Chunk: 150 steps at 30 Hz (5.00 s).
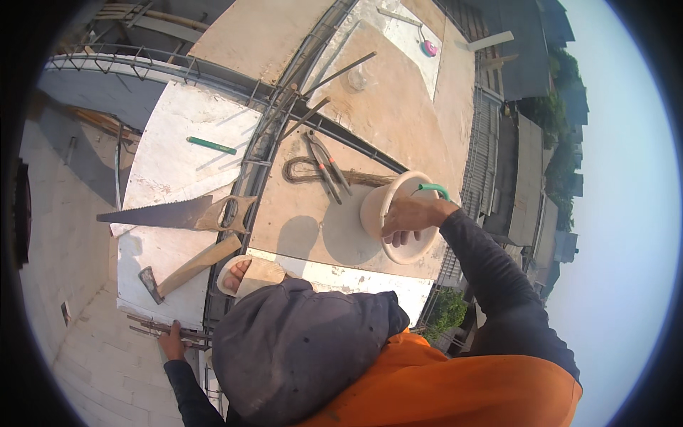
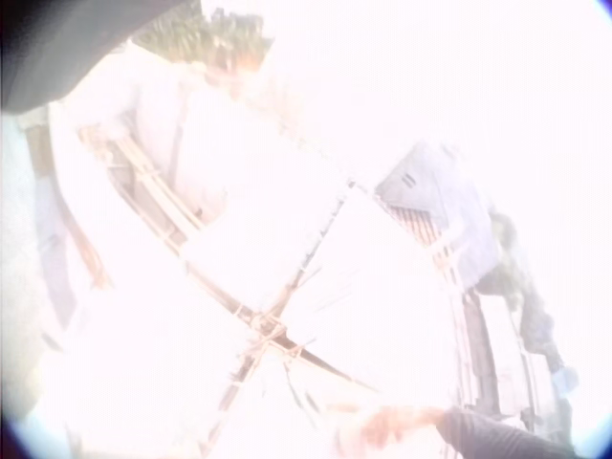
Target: The person uses a hand saw to cut a piece of wood and then hammers nails into a metal scaffolding frame to secure the wood. The person works on a rooftop construction site, manipulating tools and materials to assemble the structure.
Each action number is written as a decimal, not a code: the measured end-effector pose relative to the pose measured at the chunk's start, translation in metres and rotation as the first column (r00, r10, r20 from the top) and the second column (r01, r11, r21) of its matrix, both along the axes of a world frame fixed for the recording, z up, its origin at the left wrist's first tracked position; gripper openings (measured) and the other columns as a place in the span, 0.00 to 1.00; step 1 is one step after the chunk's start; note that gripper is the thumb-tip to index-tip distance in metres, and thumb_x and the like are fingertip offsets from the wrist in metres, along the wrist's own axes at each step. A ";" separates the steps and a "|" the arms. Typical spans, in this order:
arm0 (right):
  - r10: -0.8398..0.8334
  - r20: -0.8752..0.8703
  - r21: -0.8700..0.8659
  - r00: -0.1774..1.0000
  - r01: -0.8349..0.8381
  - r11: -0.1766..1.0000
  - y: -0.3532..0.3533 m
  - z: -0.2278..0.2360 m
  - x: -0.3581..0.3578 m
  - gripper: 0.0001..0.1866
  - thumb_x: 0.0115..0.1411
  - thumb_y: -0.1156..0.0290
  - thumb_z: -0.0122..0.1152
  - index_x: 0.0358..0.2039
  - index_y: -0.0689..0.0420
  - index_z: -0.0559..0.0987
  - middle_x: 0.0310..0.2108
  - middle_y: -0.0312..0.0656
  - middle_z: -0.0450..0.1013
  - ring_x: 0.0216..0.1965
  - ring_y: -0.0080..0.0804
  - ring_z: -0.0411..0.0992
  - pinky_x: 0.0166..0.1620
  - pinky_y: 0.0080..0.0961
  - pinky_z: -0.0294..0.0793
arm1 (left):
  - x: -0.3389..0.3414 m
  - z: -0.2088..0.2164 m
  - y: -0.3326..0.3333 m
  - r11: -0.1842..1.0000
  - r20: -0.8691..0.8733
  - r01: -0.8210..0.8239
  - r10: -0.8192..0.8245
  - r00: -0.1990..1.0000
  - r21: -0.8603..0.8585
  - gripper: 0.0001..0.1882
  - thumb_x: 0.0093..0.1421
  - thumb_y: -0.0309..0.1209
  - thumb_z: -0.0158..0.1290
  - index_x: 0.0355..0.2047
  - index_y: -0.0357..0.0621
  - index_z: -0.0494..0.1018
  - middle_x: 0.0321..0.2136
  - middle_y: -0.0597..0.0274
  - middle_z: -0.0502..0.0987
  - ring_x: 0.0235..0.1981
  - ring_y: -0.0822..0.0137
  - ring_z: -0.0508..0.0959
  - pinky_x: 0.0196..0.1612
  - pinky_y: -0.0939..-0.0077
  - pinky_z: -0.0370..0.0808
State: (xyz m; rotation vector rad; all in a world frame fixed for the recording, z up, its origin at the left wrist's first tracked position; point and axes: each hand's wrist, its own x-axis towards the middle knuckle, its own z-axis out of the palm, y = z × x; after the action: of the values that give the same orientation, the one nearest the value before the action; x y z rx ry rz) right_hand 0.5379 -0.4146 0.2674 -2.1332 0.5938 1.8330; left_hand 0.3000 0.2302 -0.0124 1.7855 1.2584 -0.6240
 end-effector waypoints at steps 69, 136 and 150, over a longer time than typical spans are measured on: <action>0.538 0.644 -0.274 0.544 -0.493 0.826 0.132 -0.192 -0.075 0.14 0.70 0.54 0.57 0.44 0.48 0.84 0.29 0.53 0.83 0.34 0.55 0.83 0.38 0.50 0.81 | 0.095 -0.027 0.148 0.809 0.200 0.410 -0.524 0.828 0.421 0.23 0.66 0.30 0.54 0.60 0.35 0.77 0.47 0.41 0.84 0.47 0.52 0.85 0.54 0.63 0.77; 0.440 0.857 0.123 0.269 -0.935 0.332 0.390 -0.214 -0.003 0.30 0.62 0.59 0.71 0.60 0.59 0.75 0.52 0.50 0.77 0.53 0.52 0.75 0.58 0.45 0.74 | 0.073 -0.003 0.089 0.851 0.658 -0.241 -0.153 0.737 0.467 0.11 0.61 0.32 0.61 0.41 0.39 0.84 0.50 0.48 0.84 0.53 0.51 0.83 0.58 0.63 0.76; 0.530 0.620 0.335 0.579 -0.806 0.488 0.394 -0.205 0.002 0.28 0.62 0.59 0.67 0.57 0.61 0.71 0.41 0.63 0.80 0.45 0.65 0.80 0.50 0.52 0.78 | 0.081 -0.025 0.081 0.880 0.719 -0.350 0.014 0.695 0.321 0.12 0.66 0.32 0.59 0.45 0.40 0.82 0.50 0.53 0.85 0.52 0.53 0.84 0.56 0.65 0.78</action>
State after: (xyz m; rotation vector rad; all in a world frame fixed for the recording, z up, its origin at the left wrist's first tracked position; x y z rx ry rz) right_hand 0.5403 -0.0209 0.0624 -2.3091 -1.0140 1.3902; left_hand 0.3813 0.3117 -0.0378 1.9273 1.0419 0.5012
